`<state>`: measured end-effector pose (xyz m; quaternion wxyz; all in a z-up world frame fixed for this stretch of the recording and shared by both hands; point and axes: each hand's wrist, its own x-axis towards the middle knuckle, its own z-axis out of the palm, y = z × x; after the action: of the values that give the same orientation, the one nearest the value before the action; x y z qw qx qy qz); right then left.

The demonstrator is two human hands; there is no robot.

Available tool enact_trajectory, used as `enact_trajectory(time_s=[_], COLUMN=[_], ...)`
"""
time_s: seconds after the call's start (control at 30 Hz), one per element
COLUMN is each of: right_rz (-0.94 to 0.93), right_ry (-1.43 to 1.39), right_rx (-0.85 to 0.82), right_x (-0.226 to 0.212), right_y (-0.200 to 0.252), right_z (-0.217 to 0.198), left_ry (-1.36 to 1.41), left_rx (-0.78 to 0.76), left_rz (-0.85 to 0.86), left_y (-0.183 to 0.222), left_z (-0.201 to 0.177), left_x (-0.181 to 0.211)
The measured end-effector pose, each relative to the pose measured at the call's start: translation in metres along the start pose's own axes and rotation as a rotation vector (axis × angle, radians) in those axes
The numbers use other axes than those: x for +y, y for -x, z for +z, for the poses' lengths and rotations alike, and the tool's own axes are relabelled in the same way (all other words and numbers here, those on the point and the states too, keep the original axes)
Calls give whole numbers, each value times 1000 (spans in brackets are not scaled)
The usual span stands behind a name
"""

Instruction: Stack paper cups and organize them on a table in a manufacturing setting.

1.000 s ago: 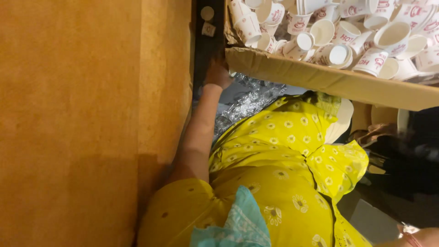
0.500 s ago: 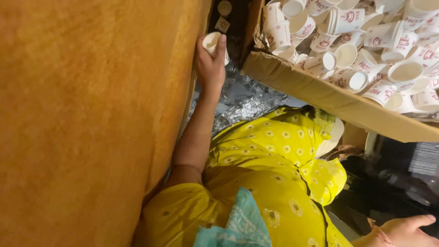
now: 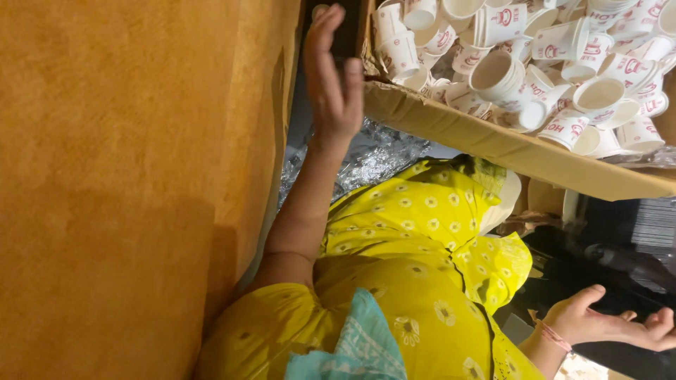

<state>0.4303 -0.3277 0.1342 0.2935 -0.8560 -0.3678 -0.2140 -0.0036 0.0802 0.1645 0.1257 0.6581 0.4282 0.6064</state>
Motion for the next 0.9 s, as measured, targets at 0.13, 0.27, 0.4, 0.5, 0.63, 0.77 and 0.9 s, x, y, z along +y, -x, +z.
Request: enact_trajectory(time_s=[0.13, 0.27, 0.4, 0.5, 0.63, 0.77, 0.9], right_rz=[-161, -120, -95, -44, 87, -35, 79], right_ry=[-11, -122, -119, -126, -131, -41, -255], right_rx=[-15, -19, -95, -154, -221, -245, -293], right_x=[-30, -55, -85, -62, -62, -67, -83], right_y=[-2, -4, 3, 21, 26, 20, 10], right_z=[8, 10, -9, -6, -8, 0, 14], left_ry=[-156, -215, -362, -543, -785, -821, -653], left_rx=[18, -130, -275, -376, -573, -591, -428], left_rz=[-304, -366, -371, -448, -540, -549, -490], left_y=[59, 63, 50, 41, 34, 46, 73], left_z=[11, 30, 63, 93, 113, 105, 90], left_x=[-115, -188, -241, -275, -298, -292, -268])
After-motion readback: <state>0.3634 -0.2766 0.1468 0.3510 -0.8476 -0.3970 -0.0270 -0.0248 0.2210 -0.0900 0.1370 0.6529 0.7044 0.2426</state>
